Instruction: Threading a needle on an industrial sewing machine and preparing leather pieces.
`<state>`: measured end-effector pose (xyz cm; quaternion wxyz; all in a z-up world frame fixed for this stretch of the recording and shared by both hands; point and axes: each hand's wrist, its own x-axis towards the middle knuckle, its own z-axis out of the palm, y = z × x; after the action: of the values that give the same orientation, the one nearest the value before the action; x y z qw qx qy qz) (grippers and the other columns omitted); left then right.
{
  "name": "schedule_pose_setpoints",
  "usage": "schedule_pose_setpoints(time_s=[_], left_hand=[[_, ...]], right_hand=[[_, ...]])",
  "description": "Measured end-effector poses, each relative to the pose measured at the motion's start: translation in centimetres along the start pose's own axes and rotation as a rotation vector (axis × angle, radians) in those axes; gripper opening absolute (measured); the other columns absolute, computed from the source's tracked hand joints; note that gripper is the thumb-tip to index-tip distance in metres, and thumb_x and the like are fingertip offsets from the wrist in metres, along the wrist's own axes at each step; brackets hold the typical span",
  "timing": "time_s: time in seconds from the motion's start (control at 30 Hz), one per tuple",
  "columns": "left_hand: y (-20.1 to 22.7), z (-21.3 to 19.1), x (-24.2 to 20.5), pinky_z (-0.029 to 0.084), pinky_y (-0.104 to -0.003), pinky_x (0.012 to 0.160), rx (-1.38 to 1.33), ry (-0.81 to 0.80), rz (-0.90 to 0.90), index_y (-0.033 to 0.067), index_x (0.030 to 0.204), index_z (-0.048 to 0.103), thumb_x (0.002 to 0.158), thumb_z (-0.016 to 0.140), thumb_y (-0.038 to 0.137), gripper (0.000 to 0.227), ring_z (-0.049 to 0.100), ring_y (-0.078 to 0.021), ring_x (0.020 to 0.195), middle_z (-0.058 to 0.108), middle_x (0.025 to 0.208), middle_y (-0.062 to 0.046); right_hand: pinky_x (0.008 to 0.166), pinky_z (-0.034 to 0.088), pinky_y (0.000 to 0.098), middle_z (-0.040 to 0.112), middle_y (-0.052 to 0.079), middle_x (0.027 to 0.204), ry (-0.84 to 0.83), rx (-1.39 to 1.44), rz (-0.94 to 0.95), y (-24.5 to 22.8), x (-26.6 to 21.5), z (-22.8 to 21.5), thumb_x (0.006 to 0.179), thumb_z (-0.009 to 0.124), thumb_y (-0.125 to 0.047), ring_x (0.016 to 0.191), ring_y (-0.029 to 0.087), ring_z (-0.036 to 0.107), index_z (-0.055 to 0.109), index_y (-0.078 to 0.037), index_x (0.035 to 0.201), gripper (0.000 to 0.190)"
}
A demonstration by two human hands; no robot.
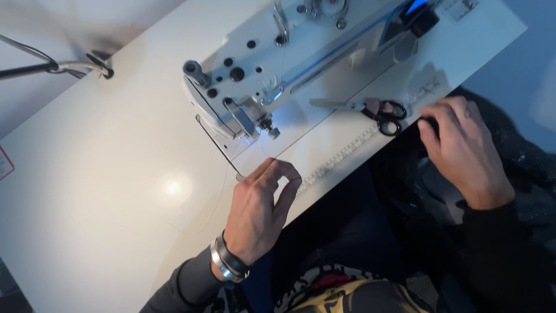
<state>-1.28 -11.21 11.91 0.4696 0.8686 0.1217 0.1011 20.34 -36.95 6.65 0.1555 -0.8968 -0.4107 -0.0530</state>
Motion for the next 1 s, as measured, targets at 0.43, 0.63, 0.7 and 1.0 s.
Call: schedule_pose_setpoints(time_s=[0.43, 0.63, 0.7, 1.0], left_hand=[[0.5, -1.4, -1.3, 0.051, -0.037, 0.061, 0.127, 0.124, -0.107, 0.0058, 0.091, 0.064, 0.087, 0.07, 0.005, 0.008, 0.065, -0.0266, 0.065, 0.072, 0.098, -0.004], [-0.7, -1.9, -1.5, 0.052, -0.038, 0.065, 0.138, 0.152, -0.072, 0.0055, 0.093, 0.064, 0.087, 0.07, 0.005, 0.008, 0.067, -0.0278, 0.074, 0.07, 0.097, -0.005], [-0.8, -1.6, -1.4, 0.053, -0.038, 0.066, 0.145, 0.149, -0.048, 0.0053, 0.093, 0.064, 0.087, 0.07, 0.005, 0.009, 0.068, -0.028, 0.076, 0.07, 0.097, -0.005], [0.2, -1.1, -1.6, 0.053, -0.036, 0.062, 0.138, 0.1, -0.1, 0.0041, 0.092, 0.065, 0.088, 0.069, 0.007, 0.007, 0.069, -0.0264, 0.069, 0.07, 0.094, -0.006]], right_hand=[[0.056, 0.056, 0.0297, 0.076, 0.007, 0.076, -0.5, 0.289, 0.252, 0.3, 0.9, 2.0, 0.086, 0.076, -0.024, 0.057, 0.012, 0.071, 0.071, -0.001, 0.107, 0.032], [0.032, 0.039, 0.0197, 0.063, 0.012, 0.067, -0.93, 1.507, 0.646, -0.4, -8.0, 5.3, 0.076, 0.079, -0.021, 0.035, 0.007, 0.052, 0.057, 0.005, 0.129, 0.064], [0.038, 0.041, 0.0197, 0.064, 0.013, 0.076, -1.075, 1.856, 0.515, -2.7, -9.9, 6.2, 0.085, 0.073, -0.039, 0.043, 0.006, 0.052, 0.052, 0.006, 0.132, 0.068], [0.043, 0.037, 0.0173, 0.062, 0.01, 0.082, -1.219, 2.239, 0.398, -8.6, -9.4, 6.4, 0.091, 0.072, -0.059, 0.047, 0.005, 0.047, 0.053, 0.004, 0.119, 0.071]])
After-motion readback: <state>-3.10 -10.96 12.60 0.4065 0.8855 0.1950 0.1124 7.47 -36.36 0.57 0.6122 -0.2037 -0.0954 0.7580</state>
